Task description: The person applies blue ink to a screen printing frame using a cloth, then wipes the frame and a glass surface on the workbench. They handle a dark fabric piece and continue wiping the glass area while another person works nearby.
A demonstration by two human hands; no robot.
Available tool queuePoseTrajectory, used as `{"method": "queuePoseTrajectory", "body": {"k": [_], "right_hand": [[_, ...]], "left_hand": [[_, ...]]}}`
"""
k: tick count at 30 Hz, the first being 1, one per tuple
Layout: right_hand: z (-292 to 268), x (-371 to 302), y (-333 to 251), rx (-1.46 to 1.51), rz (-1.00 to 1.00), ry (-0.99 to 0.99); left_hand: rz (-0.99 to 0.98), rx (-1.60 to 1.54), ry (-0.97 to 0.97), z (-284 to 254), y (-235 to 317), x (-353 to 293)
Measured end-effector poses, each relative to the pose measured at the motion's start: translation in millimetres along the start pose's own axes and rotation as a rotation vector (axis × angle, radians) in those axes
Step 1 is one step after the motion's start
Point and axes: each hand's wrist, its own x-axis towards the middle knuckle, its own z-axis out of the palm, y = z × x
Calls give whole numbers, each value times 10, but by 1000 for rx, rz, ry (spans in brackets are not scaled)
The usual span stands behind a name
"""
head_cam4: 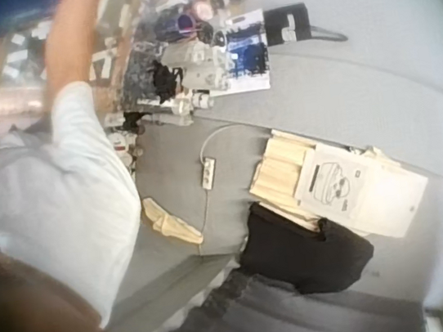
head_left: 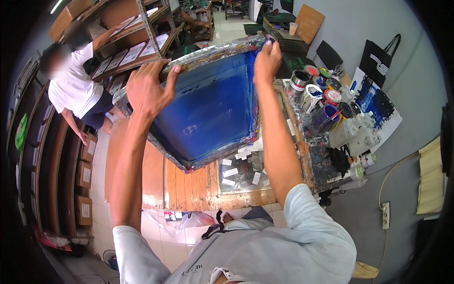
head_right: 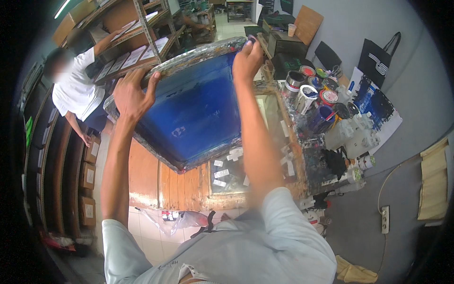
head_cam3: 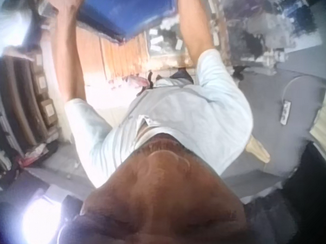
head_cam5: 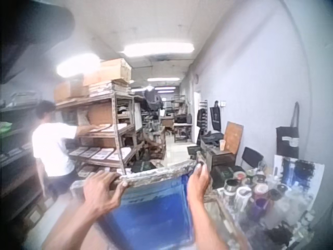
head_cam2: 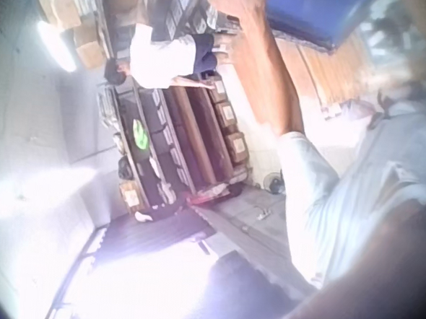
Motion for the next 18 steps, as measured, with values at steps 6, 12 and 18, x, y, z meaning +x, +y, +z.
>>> {"method": "queuePoseTrajectory", "body": {"k": [6,12,18], "right_hand": [[-129,592,-10,371,361,-476],[-112,128,-93,510,-97,-66],[-225,-189,-41,488,-170,-1]], "left_hand": [[12,30,-3,-107,92,-94],[-16,73,-47,-250,264,-76],[-91,48,-123,-241,315,8]]}}
